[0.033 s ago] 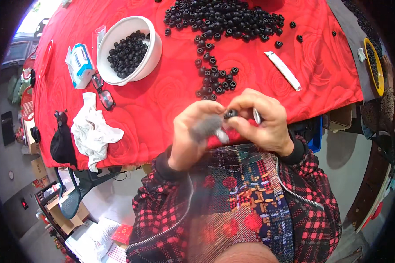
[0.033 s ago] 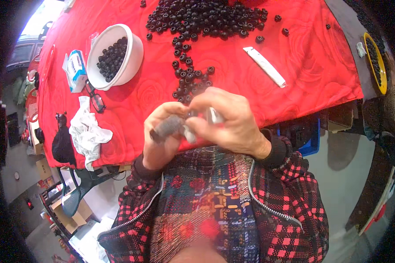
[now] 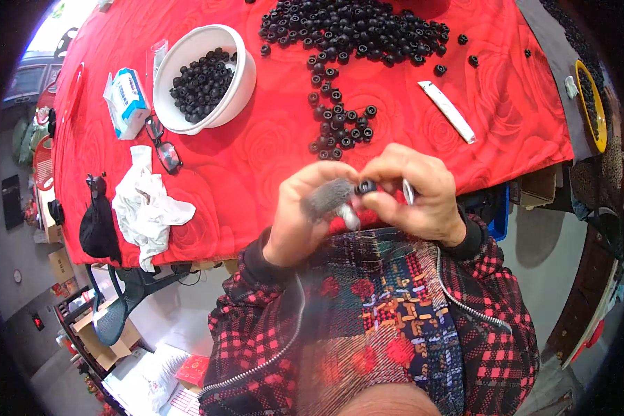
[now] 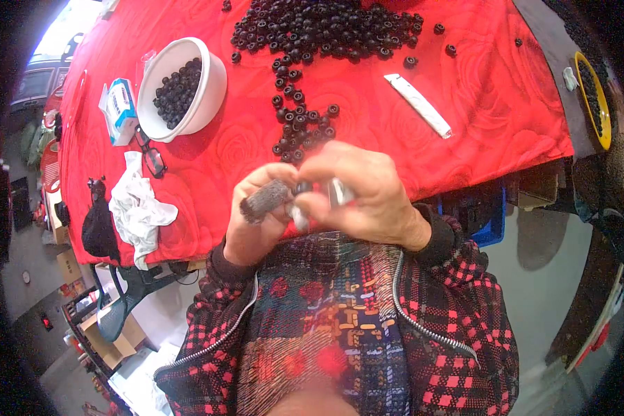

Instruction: The person sits at a table covered with a red cloth and uses a small metal tool to remove pits from black olives. They hold each olive against a finger guard and push the tool through the fruit, discarding the pitted olive into a white bowl. The process is repeated for multiple olives taken from a pile on the table.

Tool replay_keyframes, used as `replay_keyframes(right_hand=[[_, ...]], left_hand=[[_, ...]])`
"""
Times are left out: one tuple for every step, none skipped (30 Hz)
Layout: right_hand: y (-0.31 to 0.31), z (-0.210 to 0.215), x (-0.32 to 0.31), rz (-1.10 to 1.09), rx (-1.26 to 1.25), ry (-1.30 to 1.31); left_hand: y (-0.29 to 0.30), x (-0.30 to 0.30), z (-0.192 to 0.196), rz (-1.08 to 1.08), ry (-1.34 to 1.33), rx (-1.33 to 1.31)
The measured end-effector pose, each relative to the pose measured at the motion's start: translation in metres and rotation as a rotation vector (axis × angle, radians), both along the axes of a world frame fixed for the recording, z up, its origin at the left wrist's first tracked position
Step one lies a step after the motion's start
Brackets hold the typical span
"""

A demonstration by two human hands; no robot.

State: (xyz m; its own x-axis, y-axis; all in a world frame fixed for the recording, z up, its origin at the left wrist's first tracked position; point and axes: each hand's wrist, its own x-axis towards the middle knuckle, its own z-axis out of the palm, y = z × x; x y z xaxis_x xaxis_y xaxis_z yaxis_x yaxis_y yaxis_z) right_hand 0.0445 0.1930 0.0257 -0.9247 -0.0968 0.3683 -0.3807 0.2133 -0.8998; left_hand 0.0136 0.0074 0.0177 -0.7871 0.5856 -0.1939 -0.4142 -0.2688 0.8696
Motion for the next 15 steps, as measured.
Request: replay_keyframes(right_hand=[[0.003, 0.001, 0.0, 0.054, 0.031, 0.061], [0.005, 0.002, 0.0, 0.107, 0.061, 0.122], [0.007, 0.005, -0.002, 0.163, 0.057, 0.136], [0.009, 0.004, -0.003, 0.21, 0.043, 0.136], [0.012, 0.004, -0.003, 0.258, 0.028, 0.136], [0.014, 0.003, -0.004, 0.306, 0.013, 0.136], [0.016, 0.001, -0.004, 0.343, -0.017, 0.128], [0.017, 0.002, -0.004, 0.345, -0.004, 0.116], [0.018, 0.004, -0.005, 0.347, 0.009, 0.105], [0.019, 0.005, -0.005, 0.343, 0.027, 0.095], [0.017, 0.004, -0.003, 0.255, 0.054, 0.151], [0.013, 0.002, 0.0, 0.167, 0.081, 0.206], [0.009, 0.001, 0.004, 0.084, 0.103, 0.261], [0.008, 0.002, 0.007, 0.05, 0.184, 0.315], [0.008, 0.003, 0.01, 0.016, 0.265, 0.369]], left_hand=[[-0.006, -0.001, 0.002, -0.109, -0.351, 0.121], [-0.009, -0.003, 0.0, -0.262, -0.39, 0.124], [-0.009, -0.003, 0.001, -0.281, -0.419, 0.097], [-0.009, -0.003, 0.003, -0.303, -0.451, 0.076], [-0.008, -0.004, 0.004, -0.343, -0.49, 0.083], [-0.008, -0.005, 0.005, -0.382, -0.529, 0.089], [-0.007, -0.005, 0.005, -0.42, -0.569, 0.093], [-0.007, -0.004, 0.004, -0.423, -0.504, 0.09], [-0.007, -0.003, 0.003, -0.424, -0.438, 0.087], [-0.007, -0.003, 0.002, -0.431, -0.37, 0.085], [-0.005, -0.002, 0.005, -0.374, -0.396, 0.083], [-0.002, 0.0, 0.01, -0.315, -0.422, 0.082], [-0.001, 0.003, 0.014, -0.251, -0.45, 0.077], [0.0, 0.006, 0.012, -0.213, -0.407, 0.074], [0.001, 0.009, 0.009, -0.175, -0.365, 0.071]])
